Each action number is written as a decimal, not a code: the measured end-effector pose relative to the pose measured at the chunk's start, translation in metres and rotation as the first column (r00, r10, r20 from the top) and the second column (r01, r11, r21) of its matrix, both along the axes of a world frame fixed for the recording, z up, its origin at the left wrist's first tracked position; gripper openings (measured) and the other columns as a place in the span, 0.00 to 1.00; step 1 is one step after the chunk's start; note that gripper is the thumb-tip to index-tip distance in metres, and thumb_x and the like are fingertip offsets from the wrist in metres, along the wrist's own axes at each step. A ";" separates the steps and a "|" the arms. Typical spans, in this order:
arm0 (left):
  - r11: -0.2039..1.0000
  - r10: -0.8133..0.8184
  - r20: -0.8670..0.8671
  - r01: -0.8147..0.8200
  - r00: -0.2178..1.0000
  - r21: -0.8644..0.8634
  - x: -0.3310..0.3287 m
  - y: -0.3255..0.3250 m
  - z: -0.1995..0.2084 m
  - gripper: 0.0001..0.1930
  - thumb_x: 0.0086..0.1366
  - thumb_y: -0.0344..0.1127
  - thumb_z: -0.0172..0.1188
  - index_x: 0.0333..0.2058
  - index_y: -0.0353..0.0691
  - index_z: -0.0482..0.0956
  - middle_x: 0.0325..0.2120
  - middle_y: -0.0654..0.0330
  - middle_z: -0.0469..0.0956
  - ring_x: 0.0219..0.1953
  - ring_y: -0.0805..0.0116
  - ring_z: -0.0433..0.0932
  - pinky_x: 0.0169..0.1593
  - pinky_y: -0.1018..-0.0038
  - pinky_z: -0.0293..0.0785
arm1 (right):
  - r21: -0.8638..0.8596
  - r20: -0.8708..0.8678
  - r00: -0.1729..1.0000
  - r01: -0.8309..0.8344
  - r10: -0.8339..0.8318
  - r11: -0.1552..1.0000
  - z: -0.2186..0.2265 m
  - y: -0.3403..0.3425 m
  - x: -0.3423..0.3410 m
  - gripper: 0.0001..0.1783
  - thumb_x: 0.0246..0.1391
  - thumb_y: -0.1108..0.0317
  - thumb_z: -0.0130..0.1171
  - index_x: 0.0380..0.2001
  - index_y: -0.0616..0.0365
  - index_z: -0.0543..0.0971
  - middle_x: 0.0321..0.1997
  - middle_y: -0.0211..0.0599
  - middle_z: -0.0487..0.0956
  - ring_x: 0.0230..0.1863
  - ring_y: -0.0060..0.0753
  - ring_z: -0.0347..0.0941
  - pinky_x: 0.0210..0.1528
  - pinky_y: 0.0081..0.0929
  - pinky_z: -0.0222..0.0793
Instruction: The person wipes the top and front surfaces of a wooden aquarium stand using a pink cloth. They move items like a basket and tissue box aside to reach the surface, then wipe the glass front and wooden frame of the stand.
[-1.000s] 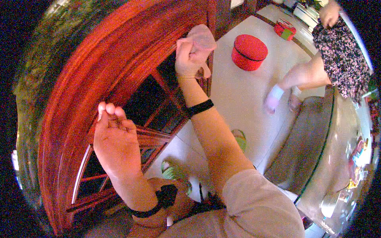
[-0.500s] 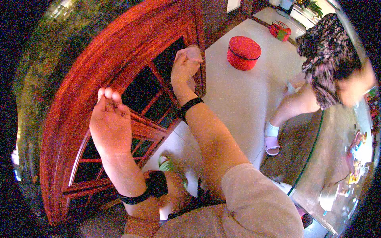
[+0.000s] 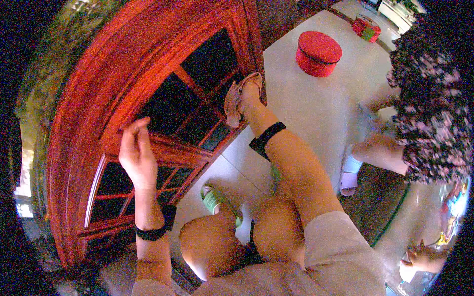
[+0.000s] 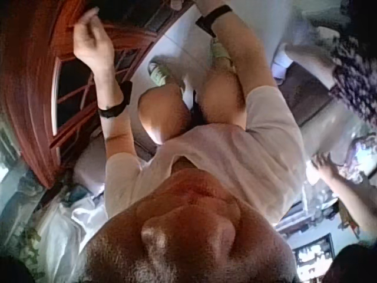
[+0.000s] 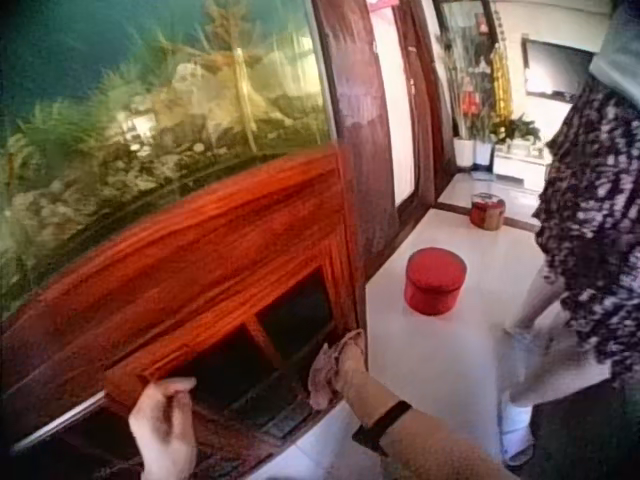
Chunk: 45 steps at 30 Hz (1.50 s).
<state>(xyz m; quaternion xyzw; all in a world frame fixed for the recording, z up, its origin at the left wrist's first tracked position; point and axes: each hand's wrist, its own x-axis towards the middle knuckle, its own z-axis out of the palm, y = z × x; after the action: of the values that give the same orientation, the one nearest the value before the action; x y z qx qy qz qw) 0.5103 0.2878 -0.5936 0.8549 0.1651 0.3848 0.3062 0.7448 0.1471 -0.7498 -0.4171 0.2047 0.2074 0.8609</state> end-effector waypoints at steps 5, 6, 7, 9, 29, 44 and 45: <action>0.937 -0.073 0.066 0.046 0.995 0.345 0.020 -0.010 -0.043 0.09 0.60 0.19 0.59 0.38 0.38 0.81 0.37 0.56 0.84 0.39 0.60 0.82 0.44 0.69 0.77 | 0.098 0.271 0.943 0.172 -0.193 0.980 -0.049 0.022 -0.011 0.06 0.67 0.59 0.45 0.35 0.45 0.67 0.32 0.25 0.69 0.33 0.22 0.68 0.39 0.26 0.73; 0.933 -0.073 0.135 0.020 0.988 0.360 0.022 -0.007 -0.054 0.10 0.59 0.19 0.59 0.37 0.38 0.81 0.37 0.56 0.84 0.38 0.60 0.82 0.43 0.70 0.76 | 0.044 0.266 0.959 0.086 -0.094 0.995 -0.058 0.017 -0.016 0.06 0.67 0.60 0.45 0.34 0.45 0.67 0.30 0.25 0.68 0.32 0.22 0.67 0.38 0.25 0.73; 0.956 -0.096 0.173 0.042 0.980 0.290 0.024 -0.007 -0.065 0.09 0.59 0.19 0.59 0.37 0.38 0.81 0.37 0.56 0.84 0.38 0.60 0.82 0.45 0.70 0.75 | -0.010 0.255 0.967 -0.001 0.004 1.000 -0.067 0.012 -0.022 0.06 0.67 0.60 0.45 0.34 0.45 0.66 0.29 0.26 0.68 0.30 0.22 0.66 0.37 0.25 0.72; 0.950 -0.079 0.180 0.020 0.980 0.310 0.031 -0.002 -0.088 0.09 0.60 0.21 0.59 0.38 0.38 0.81 0.39 0.56 0.83 0.41 0.59 0.81 0.48 0.68 0.74 | -0.130 0.271 0.962 0.016 0.020 0.991 -0.064 0.022 -0.027 0.06 0.66 0.60 0.46 0.34 0.46 0.67 0.28 0.29 0.70 0.29 0.25 0.69 0.30 0.26 0.71; 0.990 -0.081 0.123 0.065 0.989 0.124 0.014 -0.076 -0.130 0.08 0.63 0.25 0.58 0.40 0.39 0.82 0.57 0.45 0.70 0.59 0.51 0.68 0.62 0.61 0.63 | -0.414 0.758 0.595 0.120 0.268 0.902 -0.144 -0.017 -0.099 0.07 0.62 0.76 0.53 0.43 0.59 0.73 0.44 0.32 0.77 0.45 0.26 0.74 0.50 0.26 0.72; 0.987 -0.135 0.025 0.132 0.991 0.095 0.006 -0.090 -0.128 0.07 0.63 0.24 0.59 0.39 0.39 0.81 0.58 0.44 0.70 0.59 0.49 0.68 0.62 0.61 0.64 | 0.128 0.261 0.920 -0.334 0.293 0.934 -0.158 -0.066 -0.020 0.26 0.59 0.34 0.49 0.26 0.44 0.68 0.20 0.28 0.69 0.21 0.33 0.68 0.22 0.31 0.63; 0.987 -0.134 0.020 0.132 0.991 0.092 0.010 -0.094 -0.126 0.07 0.63 0.24 0.59 0.39 0.39 0.81 0.58 0.44 0.70 0.59 0.49 0.68 0.62 0.61 0.63 | 0.068 0.240 0.911 -0.360 0.335 0.930 -0.161 -0.069 -0.028 0.27 0.58 0.30 0.48 0.27 0.42 0.68 0.20 0.27 0.69 0.20 0.33 0.68 0.22 0.30 0.62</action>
<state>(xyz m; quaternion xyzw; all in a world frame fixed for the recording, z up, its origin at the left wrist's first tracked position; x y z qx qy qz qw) 0.5204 0.1940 -0.7197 0.8719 0.0861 0.3819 0.2944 0.7167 0.0777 -0.9111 -0.4190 0.0167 0.3201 0.8495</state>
